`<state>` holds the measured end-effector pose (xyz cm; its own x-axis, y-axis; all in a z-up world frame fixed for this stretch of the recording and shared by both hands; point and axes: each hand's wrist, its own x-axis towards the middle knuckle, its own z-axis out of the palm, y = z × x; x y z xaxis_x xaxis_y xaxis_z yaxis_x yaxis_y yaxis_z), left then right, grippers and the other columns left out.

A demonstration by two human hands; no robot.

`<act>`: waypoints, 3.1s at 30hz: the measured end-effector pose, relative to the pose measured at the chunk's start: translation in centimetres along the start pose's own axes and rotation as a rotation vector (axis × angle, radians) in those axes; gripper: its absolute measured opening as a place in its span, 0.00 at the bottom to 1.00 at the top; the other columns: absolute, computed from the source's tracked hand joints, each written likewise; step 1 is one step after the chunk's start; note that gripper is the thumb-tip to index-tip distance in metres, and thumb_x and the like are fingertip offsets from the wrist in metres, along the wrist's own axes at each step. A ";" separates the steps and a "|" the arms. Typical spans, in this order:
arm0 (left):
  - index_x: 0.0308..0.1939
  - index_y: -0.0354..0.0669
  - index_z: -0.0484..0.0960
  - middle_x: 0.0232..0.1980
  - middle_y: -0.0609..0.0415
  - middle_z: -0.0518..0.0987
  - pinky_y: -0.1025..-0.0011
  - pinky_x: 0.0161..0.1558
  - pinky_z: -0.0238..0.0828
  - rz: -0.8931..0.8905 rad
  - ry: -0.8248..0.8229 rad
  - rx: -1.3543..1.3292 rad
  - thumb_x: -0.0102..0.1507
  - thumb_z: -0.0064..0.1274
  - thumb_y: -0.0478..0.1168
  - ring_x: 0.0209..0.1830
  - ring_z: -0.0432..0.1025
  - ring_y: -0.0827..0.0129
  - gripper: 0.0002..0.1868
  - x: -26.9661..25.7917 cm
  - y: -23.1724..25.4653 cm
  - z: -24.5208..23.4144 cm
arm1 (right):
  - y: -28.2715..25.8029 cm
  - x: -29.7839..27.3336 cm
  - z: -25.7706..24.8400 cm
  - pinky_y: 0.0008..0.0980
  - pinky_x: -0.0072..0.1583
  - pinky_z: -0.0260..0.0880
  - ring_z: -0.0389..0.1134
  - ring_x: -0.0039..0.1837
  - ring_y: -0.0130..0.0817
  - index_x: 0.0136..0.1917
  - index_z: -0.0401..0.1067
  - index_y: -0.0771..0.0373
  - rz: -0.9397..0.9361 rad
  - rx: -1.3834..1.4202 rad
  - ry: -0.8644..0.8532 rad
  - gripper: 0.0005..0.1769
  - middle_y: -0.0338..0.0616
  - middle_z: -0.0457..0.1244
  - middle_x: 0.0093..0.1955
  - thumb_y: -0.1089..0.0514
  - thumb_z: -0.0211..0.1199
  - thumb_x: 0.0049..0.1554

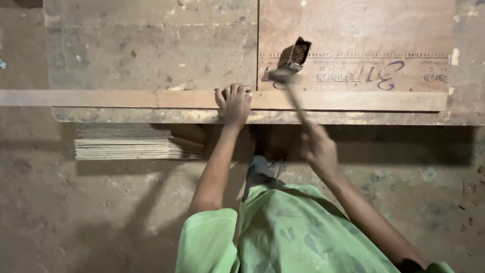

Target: The person hammers a series of nails into a thin wooden strip positioned on a piece of plywood.

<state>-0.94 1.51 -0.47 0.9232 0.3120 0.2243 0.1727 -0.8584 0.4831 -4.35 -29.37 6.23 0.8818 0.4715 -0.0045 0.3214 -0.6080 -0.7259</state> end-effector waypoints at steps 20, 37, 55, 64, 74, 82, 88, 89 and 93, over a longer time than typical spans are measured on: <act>0.50 0.53 0.82 0.53 0.54 0.75 0.43 0.72 0.38 -0.018 -0.053 0.052 0.65 0.53 0.50 0.62 0.64 0.56 0.13 0.2 -0.3 -0.1 | -1.2 -0.1 -0.8 0.48 0.41 0.70 0.68 0.40 0.54 0.80 0.54 0.49 -0.209 -0.188 0.103 0.44 0.55 0.64 0.49 0.59 0.62 0.53; 0.69 0.44 0.63 0.67 0.40 0.65 0.47 0.59 0.64 0.073 -0.202 -0.245 0.48 0.67 0.46 0.64 0.64 0.42 0.47 11.6 12.0 3.4 | 0.2 -4.6 -4.7 0.52 0.47 0.68 0.69 0.47 0.58 0.78 0.57 0.44 0.296 -0.093 0.062 0.37 0.54 0.67 0.54 0.61 0.60 0.57; 0.58 0.53 0.78 0.63 0.50 0.73 0.50 0.51 0.70 0.554 -0.389 -0.189 0.66 0.55 0.43 0.58 0.69 0.51 0.16 18.1 26.7 12.4 | 3.7 -14.2 -6.6 0.45 0.65 0.63 0.65 0.68 0.57 0.78 0.56 0.55 0.834 0.237 0.662 0.31 0.60 0.61 0.70 0.55 0.55 0.63; 0.41 0.49 0.86 0.59 0.51 0.77 0.53 0.52 0.64 0.679 -0.276 0.077 0.62 0.60 0.45 0.60 0.69 0.55 0.07 18.9 29.7 12.3 | 14.7 -16.3 -17.5 0.45 0.61 0.65 0.68 0.60 0.54 0.79 0.56 0.54 0.894 0.272 0.574 0.32 0.59 0.63 0.65 0.53 0.55 0.63; 0.40 0.48 0.86 0.59 0.54 0.76 0.53 0.61 0.62 0.846 -0.294 0.108 0.56 0.63 0.41 0.62 0.68 0.58 0.09 19.5 28.8 13.4 | 21.8 -14.1 -25.9 0.46 0.55 0.68 0.70 0.50 0.55 0.81 0.57 0.49 0.899 0.181 0.456 0.34 0.62 0.67 0.49 0.52 0.58 0.64; 0.38 0.45 0.83 0.61 0.49 0.76 0.55 0.61 0.63 0.650 -0.284 -0.196 0.57 0.59 0.36 0.64 0.67 0.53 0.06 19.7 30.2 10.4 | 22.5 -13.3 -23.8 0.38 0.44 0.65 0.63 0.38 0.39 0.81 0.57 0.55 0.818 0.262 0.540 0.36 0.48 0.60 0.35 0.56 0.59 0.61; 0.40 0.37 0.76 0.44 0.43 0.75 0.58 0.44 0.73 0.208 -0.571 -0.472 0.60 0.53 0.33 0.44 0.74 0.53 0.05 15.6 35.7 12.2 | 23.2 -12.1 -22.9 0.31 0.41 0.64 0.61 0.36 0.28 0.81 0.57 0.55 0.797 0.356 0.602 0.35 0.39 0.61 0.36 0.58 0.59 0.62; 0.39 0.38 0.76 0.42 0.43 0.76 0.57 0.44 0.72 0.281 -0.545 -0.468 0.60 0.54 0.33 0.41 0.74 0.51 0.05 14.2 36.6 13.3 | 22.9 -12.4 -22.9 0.31 0.41 0.64 0.61 0.36 0.28 0.81 0.56 0.54 0.851 0.355 0.573 0.36 0.40 0.60 0.36 0.58 0.59 0.62; 0.37 0.40 0.78 0.38 0.46 0.78 0.55 0.47 0.71 0.459 -0.452 -0.374 0.57 0.53 0.32 0.41 0.74 0.50 0.05 13.8 38.7 17.8 | 23.9 -11.0 -24.1 0.32 0.42 0.64 0.61 0.37 0.28 0.82 0.55 0.54 0.853 0.349 0.592 0.37 0.39 0.61 0.37 0.58 0.59 0.62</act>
<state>24.62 -34.65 6.31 0.9395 -0.3118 0.1422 -0.3184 -0.6408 0.6986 1.99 -64.47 5.56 0.8240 -0.4572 -0.3347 -0.5069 -0.3307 -0.7961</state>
